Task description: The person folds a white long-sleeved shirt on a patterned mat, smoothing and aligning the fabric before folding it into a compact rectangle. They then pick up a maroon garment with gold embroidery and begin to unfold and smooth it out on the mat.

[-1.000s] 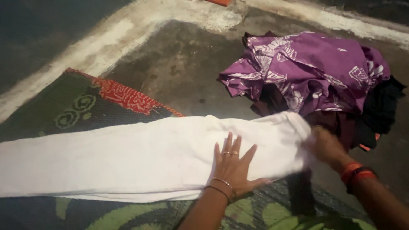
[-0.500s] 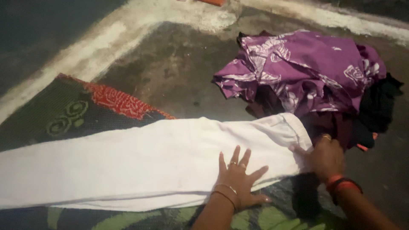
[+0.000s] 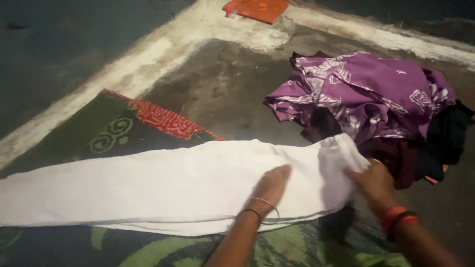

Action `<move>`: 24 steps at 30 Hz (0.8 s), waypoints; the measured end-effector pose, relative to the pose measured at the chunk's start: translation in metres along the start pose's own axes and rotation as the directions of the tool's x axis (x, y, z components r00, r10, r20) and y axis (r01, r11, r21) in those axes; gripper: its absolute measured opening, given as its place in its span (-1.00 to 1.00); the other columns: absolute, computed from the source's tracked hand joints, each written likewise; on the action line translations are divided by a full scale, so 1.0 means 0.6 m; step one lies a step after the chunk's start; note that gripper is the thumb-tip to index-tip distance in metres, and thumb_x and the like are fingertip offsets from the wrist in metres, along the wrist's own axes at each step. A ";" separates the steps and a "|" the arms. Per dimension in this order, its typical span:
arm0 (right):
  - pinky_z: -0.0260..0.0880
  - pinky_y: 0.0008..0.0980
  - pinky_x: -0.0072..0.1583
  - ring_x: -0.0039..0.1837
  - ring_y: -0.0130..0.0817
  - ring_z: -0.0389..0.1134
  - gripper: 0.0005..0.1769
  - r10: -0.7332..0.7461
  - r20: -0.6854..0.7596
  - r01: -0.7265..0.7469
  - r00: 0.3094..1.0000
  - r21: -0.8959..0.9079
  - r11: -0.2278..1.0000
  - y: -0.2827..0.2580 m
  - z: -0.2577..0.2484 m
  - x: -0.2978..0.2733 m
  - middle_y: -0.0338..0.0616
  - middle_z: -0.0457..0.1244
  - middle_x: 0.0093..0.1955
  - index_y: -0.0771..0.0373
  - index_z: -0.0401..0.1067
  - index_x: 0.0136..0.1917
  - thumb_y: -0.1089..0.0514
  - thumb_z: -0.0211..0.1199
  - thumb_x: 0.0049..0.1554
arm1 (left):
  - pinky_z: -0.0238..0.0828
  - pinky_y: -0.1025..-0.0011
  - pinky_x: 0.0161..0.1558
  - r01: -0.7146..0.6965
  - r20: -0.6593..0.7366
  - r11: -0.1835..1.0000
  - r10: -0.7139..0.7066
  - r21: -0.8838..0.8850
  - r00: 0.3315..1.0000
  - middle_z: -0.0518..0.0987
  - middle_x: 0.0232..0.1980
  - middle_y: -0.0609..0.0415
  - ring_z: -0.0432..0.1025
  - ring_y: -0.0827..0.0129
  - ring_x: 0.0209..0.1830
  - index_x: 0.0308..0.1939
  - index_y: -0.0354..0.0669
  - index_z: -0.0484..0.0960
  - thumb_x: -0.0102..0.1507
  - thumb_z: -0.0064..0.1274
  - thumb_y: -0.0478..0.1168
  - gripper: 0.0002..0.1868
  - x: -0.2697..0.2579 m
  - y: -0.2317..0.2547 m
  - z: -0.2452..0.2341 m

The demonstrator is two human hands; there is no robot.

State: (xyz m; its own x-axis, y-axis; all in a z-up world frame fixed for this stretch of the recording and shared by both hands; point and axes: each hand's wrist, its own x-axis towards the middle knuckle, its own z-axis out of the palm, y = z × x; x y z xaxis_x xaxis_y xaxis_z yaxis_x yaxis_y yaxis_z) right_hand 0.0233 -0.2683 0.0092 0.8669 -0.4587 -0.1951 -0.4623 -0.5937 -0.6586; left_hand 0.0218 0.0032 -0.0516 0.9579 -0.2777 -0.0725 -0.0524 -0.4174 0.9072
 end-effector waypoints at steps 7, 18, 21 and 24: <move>0.41 0.00 -0.12 -0.13 0.09 0.41 -0.36 -0.651 -0.156 0.636 0.742 -0.140 0.759 -0.260 0.180 -0.266 0.08 0.35 -0.15 0.30 0.40 0.19 0.03 0.50 -0.10 | 0.11 -0.07 0.39 0.355 0.121 0.461 -0.464 -0.813 0.878 0.32 0.53 -0.19 0.22 -0.01 0.48 0.53 0.09 0.34 0.26 -0.49 0.56 -0.03 -0.062 -0.121 -0.191; 0.37 -0.09 0.15 0.17 -0.04 0.33 -0.60 -0.581 -0.189 0.545 0.792 -0.213 0.811 -0.217 0.261 -0.283 0.05 0.28 0.16 0.18 0.44 0.18 0.06 0.30 0.09 | 0.52 0.23 0.13 0.259 -0.344 0.916 -0.361 -0.307 0.867 0.74 0.07 -0.18 0.66 0.12 0.07 0.17 -0.26 0.72 0.26 -0.04 0.36 -0.22 -0.134 -0.142 -0.292; 0.29 0.06 0.17 0.16 0.09 0.34 -0.45 -0.376 -0.359 0.273 0.854 -0.307 0.912 -0.162 0.230 -0.209 0.23 0.30 0.14 0.36 0.40 0.28 -0.06 0.25 0.17 | 0.49 0.28 0.10 0.355 -0.374 0.908 -0.416 -0.221 0.829 0.71 -0.01 -0.12 0.62 0.12 0.03 0.09 -0.22 0.61 0.14 0.22 0.29 -0.29 -0.119 -0.130 -0.255; 0.32 0.07 0.25 0.20 0.25 0.35 -0.42 0.004 0.005 -0.003 1.000 -0.248 0.969 -0.127 0.225 -0.157 0.30 0.34 0.13 0.29 0.50 0.18 -0.26 0.02 0.33 | 0.39 0.15 0.06 0.453 -0.506 0.891 -0.402 -0.025 0.763 0.64 0.00 -0.18 0.50 -0.04 0.04 0.07 -0.14 0.59 0.09 0.27 0.21 -0.35 -0.103 -0.116 -0.234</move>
State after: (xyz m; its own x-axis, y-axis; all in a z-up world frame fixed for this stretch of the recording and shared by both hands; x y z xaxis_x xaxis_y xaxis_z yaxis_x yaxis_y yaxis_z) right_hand 0.0020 -0.0907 -0.0200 0.8658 -0.4582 -0.2011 -0.4966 -0.7378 -0.4572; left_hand 0.0060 0.1710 -0.0519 0.8949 0.3936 -0.2103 0.3940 -0.4758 0.7863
